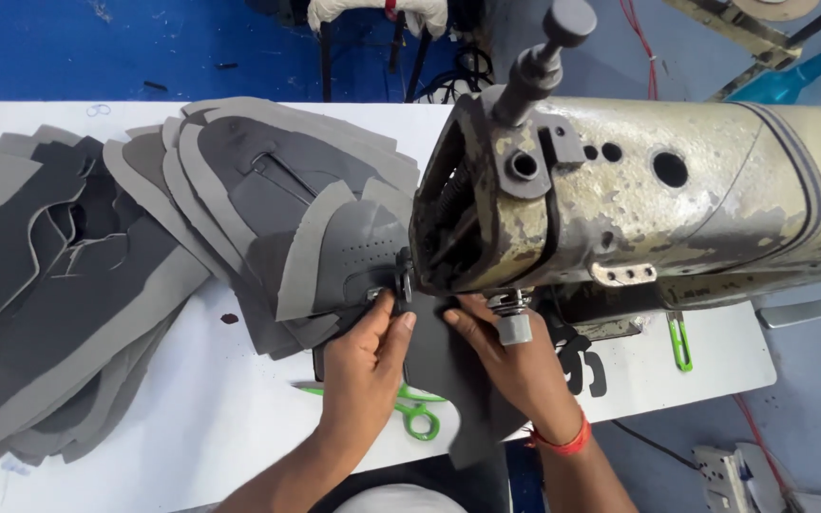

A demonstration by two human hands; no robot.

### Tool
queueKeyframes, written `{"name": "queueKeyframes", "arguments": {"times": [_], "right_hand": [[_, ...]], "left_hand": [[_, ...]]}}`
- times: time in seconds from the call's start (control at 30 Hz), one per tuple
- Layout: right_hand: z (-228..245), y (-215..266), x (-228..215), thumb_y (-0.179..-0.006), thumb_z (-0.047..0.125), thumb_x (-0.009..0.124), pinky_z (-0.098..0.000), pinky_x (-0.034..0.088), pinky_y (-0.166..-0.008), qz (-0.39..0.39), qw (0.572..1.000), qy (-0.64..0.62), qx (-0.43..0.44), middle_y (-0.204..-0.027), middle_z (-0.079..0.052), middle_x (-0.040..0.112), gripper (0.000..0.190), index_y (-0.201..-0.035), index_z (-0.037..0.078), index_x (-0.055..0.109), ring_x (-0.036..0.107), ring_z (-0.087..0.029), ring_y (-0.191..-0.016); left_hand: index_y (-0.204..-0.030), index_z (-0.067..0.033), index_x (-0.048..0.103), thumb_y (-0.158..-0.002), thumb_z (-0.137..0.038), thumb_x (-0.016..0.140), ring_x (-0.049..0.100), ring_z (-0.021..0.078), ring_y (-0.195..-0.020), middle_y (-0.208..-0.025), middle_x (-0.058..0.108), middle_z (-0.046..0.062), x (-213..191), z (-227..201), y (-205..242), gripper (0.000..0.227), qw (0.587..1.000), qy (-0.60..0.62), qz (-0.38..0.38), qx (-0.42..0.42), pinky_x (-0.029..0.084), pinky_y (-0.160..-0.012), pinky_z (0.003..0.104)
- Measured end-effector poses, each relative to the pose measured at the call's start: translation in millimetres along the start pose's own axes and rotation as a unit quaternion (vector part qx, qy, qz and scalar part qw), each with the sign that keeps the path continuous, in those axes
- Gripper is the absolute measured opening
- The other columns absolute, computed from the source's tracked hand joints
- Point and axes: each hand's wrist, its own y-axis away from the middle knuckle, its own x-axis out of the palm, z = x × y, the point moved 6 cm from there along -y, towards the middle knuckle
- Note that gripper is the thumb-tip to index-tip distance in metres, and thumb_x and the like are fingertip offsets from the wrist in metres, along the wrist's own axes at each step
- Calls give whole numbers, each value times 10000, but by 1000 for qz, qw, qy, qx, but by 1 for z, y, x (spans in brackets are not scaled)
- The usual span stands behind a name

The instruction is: The person sews gray shoe insoles using a sewing machine, attaching black straps to each piece. They repeatedly pick up an insole, guide it under the needle, sew along the edge, and then use green scissors to cut the thread before placing the finished item aside.

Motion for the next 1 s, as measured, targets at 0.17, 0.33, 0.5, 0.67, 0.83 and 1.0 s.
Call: {"name": "queueKeyframes", "arguments": {"times": [0.17,0.33,0.5,0.67,0.83,1.0], "right_hand": [[-10,7,4,-917,203,759,-345,564,-775,-40,999,-8,-34,-1005,-172,776,289,-1117,-5,741,761,-300,-914],[-6,6,3,-920,204,750,-346,573,-782,-50,998,-2,-39,-1022,-180,774,287,-1116,-5,743,767,-302,-949],[-7,-1,-5,-877,213,797,-379,567,-725,-26,999,36,7,-918,-128,777,214,-1018,54,769,750,-296,-847],[41,10,-17,-848,169,806,-428,501,-812,-129,968,165,-139,-978,-99,745,231,-1062,100,750,677,-303,-927],[35,22,5,-864,19,719,-447,467,-904,-77,963,196,-170,-1026,-81,729,404,-1256,115,725,667,-273,-1004],[35,17,7,-838,-60,649,-468,429,-976,-102,955,207,-185,-1088,-68,747,494,-1298,117,678,673,-281,-1078]], "left_hand": [[-1334,8,652,-985,-168,654,416,24,-532,-600,519,-25,-5,-10,-1,391,999,-53,11,-9,351,-459,234],[-1296,-83,686,-962,-164,700,567,104,-615,-710,625,46,-34,-39,-4,344,964,-219,-27,146,462,-556,266],[-1318,36,554,-865,-111,730,618,367,-1080,-1172,650,250,-71,-124,-14,509,801,-408,-207,386,510,-918,397],[-1313,-7,601,-847,-112,729,718,138,-975,-1095,776,74,-82,-28,-24,494,993,85,53,-55,575,-868,293],[-1058,72,730,-871,-129,752,717,198,-711,-875,787,142,-59,13,18,276,975,81,111,-175,602,-616,352],[-1029,17,749,-862,-155,741,739,158,-714,-860,791,94,-47,9,23,239,979,103,89,-154,650,-587,333]]}}
